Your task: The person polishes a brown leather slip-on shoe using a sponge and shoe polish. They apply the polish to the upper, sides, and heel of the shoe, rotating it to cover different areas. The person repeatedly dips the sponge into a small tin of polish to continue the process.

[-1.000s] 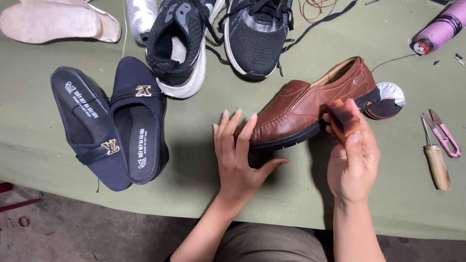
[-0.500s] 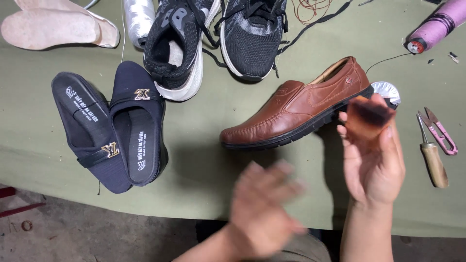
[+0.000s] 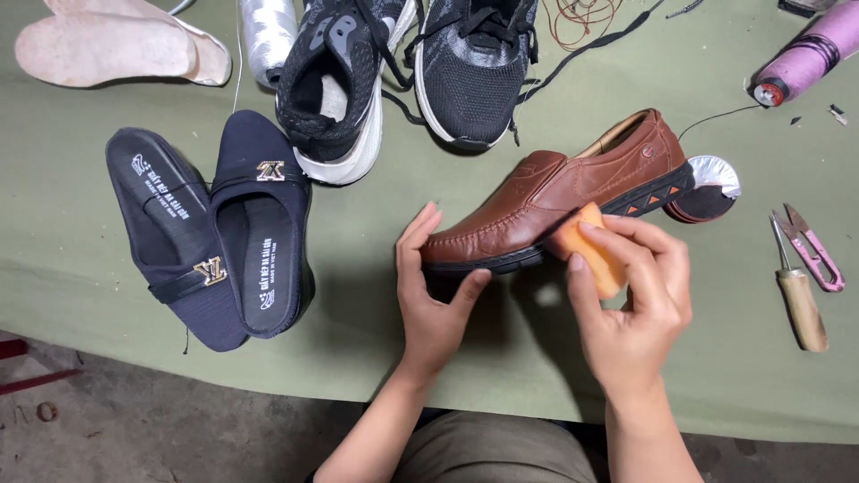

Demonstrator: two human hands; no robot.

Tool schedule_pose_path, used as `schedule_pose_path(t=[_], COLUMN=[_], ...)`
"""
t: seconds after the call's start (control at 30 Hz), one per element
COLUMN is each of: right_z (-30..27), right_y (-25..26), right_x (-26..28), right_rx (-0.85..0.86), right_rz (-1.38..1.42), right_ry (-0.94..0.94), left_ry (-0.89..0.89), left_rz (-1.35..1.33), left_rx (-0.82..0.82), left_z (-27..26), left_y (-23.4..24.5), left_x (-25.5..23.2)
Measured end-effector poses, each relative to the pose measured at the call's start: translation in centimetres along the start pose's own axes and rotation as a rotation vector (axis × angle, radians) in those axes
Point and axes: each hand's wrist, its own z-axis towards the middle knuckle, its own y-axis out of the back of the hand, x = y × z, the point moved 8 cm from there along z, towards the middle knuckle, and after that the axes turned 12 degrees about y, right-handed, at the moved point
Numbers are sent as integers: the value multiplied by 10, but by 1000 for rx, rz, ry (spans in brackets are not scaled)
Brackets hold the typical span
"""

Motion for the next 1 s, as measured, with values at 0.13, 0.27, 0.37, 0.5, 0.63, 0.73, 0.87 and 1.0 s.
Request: schedule_pose_path(t=[0.13,0.27,0.37,0.5,0.63,0.73,0.87,1.0], right_z=[8,9,13,16,17,16,20,20], right_y=[-4,-14,-14,-6,-2,14,17,10], right_x=[4,6,7,2,-5,-21,-26,-25], right_rx=[35,142,229,183,177,65,39,71], right_rz=[-49,-107,-152,-180,-160,-173,-163,-175], right_ry=[9,48,70,22,38,-13,-7,-11], left_ry=[35,-8,-29,-29,-28,-19,-29,-38], left_rz=[-172,-147,-151,-151,-137,-145,-172,-160], left_rx=[-34,-87,-101,-88,-92,-90,-93,-92], left_z=[0,-2,-1,-1,-1,-2,-1,-1], left_y=[-4,-5,-5,-4,-5,-5,-6,-6], left_x=[28,33,33,31,31,32,32,31])
